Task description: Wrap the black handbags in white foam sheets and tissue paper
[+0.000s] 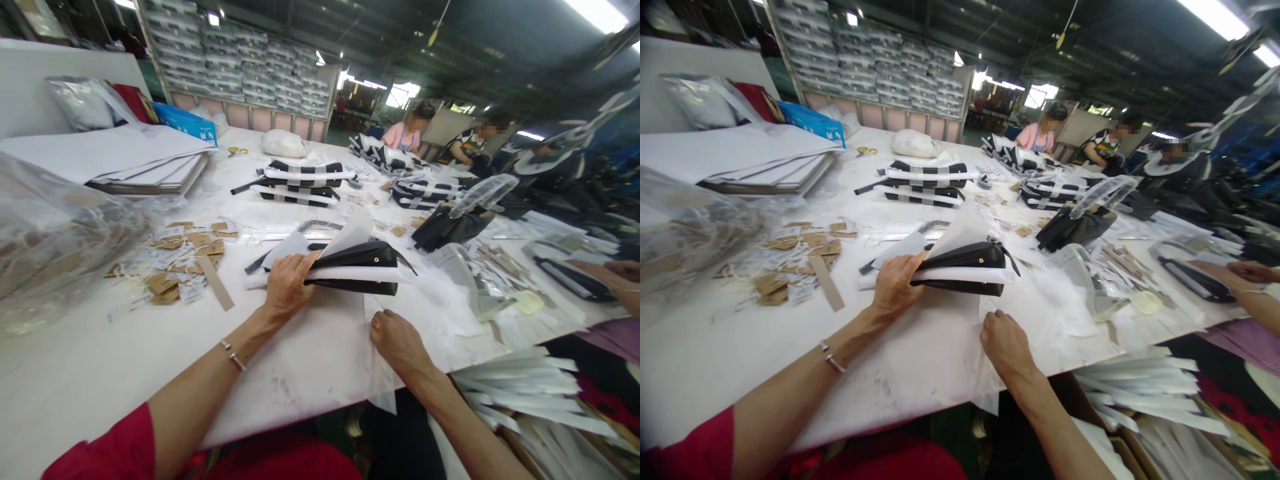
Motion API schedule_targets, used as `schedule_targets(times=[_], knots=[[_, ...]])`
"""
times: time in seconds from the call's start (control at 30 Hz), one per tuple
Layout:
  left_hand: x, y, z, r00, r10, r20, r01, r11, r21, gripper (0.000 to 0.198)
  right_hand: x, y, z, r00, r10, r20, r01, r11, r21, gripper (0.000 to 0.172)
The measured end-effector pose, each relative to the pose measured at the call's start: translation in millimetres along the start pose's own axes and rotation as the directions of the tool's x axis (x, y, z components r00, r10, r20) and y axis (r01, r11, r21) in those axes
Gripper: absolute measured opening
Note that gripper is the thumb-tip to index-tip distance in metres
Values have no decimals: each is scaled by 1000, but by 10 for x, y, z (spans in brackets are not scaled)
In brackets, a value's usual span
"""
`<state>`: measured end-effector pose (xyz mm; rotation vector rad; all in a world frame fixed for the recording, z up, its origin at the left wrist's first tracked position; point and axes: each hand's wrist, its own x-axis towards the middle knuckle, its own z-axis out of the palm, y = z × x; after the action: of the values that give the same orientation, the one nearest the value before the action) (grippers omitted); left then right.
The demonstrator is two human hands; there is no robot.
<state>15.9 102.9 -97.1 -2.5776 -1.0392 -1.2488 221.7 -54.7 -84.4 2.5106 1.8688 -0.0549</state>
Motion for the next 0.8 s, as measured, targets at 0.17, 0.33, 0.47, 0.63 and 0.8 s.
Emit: schedule_targets(times=[0.17,0.33,0.47,0.63,0.8], knots=[[-2,0,-6,1000,-10,23,10,1000,-14,52,-51,-36,-5,996,-87,-7,87,990,114,16],[-19,11,0,999,16,36,-16,1000,-16,55,-209,-479,24,916,-355,-186,392,889,236,13],[-46,16,25,996,60,65,-58,998,-24,57,-259,-583,115,876,-426,-227,472,854,218,10],[-65,49,26,981,151,122,-151,989,-12,58,-273,-431,72,835,-345,-429,505,790,348,14],[-78,55,27,973,183,142,-184,983,-9,58,-199,-415,-42,716,-317,-622,587,755,291,9]])
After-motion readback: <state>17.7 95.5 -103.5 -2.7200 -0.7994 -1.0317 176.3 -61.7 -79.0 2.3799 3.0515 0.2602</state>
